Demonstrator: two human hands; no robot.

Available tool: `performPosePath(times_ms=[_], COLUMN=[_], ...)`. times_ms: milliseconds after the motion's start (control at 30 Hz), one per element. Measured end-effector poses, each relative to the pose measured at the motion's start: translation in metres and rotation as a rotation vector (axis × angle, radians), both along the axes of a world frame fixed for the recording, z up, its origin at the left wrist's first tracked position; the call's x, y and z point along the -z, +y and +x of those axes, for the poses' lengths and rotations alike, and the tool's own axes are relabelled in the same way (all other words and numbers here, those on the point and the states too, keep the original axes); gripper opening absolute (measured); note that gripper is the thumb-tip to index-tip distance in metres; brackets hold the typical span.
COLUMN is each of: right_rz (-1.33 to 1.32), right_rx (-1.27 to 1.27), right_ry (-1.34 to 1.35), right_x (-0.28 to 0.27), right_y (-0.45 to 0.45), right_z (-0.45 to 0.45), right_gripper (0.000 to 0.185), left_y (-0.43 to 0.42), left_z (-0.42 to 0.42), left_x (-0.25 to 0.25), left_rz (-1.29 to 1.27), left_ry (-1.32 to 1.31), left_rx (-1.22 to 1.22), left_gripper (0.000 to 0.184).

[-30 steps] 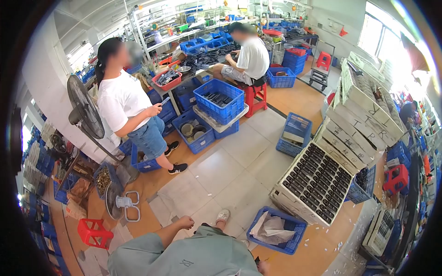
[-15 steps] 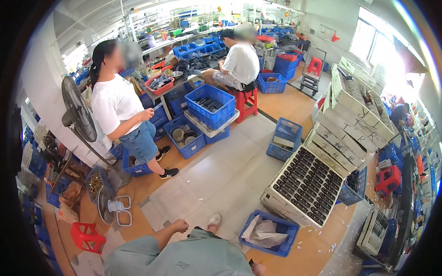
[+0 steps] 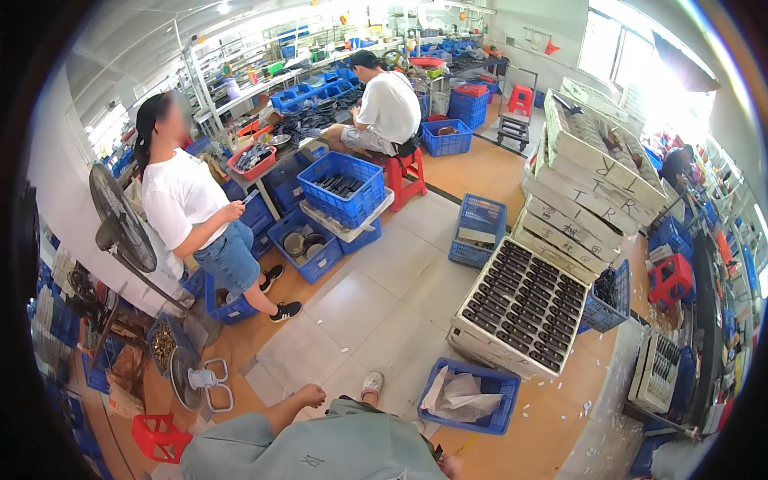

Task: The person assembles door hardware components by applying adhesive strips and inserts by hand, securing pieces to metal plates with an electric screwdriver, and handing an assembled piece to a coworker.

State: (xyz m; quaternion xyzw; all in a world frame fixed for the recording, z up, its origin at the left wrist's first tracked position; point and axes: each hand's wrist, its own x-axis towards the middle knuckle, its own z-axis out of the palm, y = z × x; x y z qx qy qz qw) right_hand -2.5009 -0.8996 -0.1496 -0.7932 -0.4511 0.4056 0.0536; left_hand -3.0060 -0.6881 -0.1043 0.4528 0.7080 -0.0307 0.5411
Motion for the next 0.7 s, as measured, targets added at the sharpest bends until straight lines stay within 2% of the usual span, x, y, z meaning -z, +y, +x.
performPosePath(times_ms=[333, 400, 633, 700], right_rz=[-0.074, -0.091, -0.143, -0.158], right_rx=[0.330, 0.391, 0.599, 0.659], right_ry=[0.223, 0.268, 0.430, 0.477], right_x=[0.000, 0.004, 0.022, 0.026], right_y=[-0.005, -0.007, -0.016, -0.019], right_z=[0.001, 0.002, 0.004, 0.003], right_gripper=[0.032, 0.032, 0.029, 0.029], left_y=[0.015, 0.020, 0.015, 0.009], left_z=[0.024, 0.027, 0.031, 0.031], left_x=[-0.009, -0.008, -0.003, -0.002], left_rz=[0.005, -0.039, -0.055, 0.021], left_ry=[-0.001, -0.035, -0.016, -0.008], left_rx=[0.058, 0.044, 0.093, 0.082], left_gripper=[0.031, 0.024, 0.025, 0.030])
